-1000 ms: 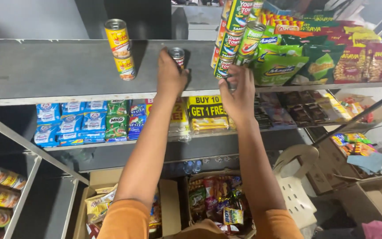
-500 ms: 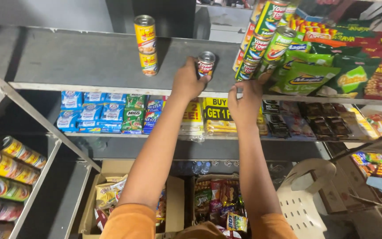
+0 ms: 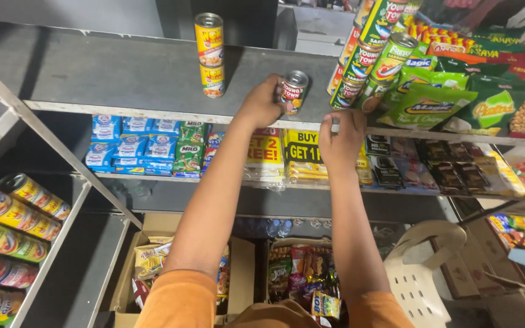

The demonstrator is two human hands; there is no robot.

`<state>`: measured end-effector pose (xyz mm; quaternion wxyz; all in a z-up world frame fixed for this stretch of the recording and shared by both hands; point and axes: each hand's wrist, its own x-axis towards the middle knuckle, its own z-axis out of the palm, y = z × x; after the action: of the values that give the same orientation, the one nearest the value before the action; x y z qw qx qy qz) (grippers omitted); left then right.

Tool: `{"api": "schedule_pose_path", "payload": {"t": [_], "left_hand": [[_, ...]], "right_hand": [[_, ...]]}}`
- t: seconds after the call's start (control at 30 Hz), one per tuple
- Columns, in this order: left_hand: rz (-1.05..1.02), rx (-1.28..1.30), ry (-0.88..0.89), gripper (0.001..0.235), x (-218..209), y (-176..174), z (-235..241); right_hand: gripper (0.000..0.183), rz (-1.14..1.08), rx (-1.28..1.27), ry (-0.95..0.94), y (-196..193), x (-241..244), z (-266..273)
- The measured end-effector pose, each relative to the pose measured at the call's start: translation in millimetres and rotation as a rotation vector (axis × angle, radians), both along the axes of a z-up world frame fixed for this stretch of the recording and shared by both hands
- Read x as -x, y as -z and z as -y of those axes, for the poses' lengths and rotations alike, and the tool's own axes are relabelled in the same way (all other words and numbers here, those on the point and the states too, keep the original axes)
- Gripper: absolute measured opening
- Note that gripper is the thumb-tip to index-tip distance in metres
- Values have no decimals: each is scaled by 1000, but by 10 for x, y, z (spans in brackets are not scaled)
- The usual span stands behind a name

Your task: The person arranges various canned goods on metal shelves in a store. They pick up cans from a cardboard box and place them on the shelves, organizing them by brand and type. The person handles multiple cans, including sardines and tuna, and stacks them neatly.

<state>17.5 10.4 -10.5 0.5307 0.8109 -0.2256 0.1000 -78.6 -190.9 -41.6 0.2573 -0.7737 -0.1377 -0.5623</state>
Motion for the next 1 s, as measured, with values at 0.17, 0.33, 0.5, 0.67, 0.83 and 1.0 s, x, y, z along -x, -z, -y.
{"api": "schedule_pose_path", "payload": {"t": [0.17, 0.33, 0.5, 0.67, 0.83, 1.0], "left_hand": [[23, 74, 84, 54, -66, 68, -3], [47, 70, 41, 58, 119, 21, 21], [60, -7, -26, 70, 226, -101, 34], [5, 38, 15, 61, 285, -133, 24], [54, -8, -25, 59, 276, -115, 28], [193, -86, -185, 68, 284, -99, 63]], "right_hand": [[10, -61, 9, -14, -124, 25, -10], [13, -112, 30, -37, -125, 93, -23], [12, -95, 44, -10, -141, 50, -25], [11, -86, 36, -14, -127, 50, -28], [11, -89, 14, -12, -124, 63, -29], [9, -76, 5, -10, -106, 43, -46]]}}
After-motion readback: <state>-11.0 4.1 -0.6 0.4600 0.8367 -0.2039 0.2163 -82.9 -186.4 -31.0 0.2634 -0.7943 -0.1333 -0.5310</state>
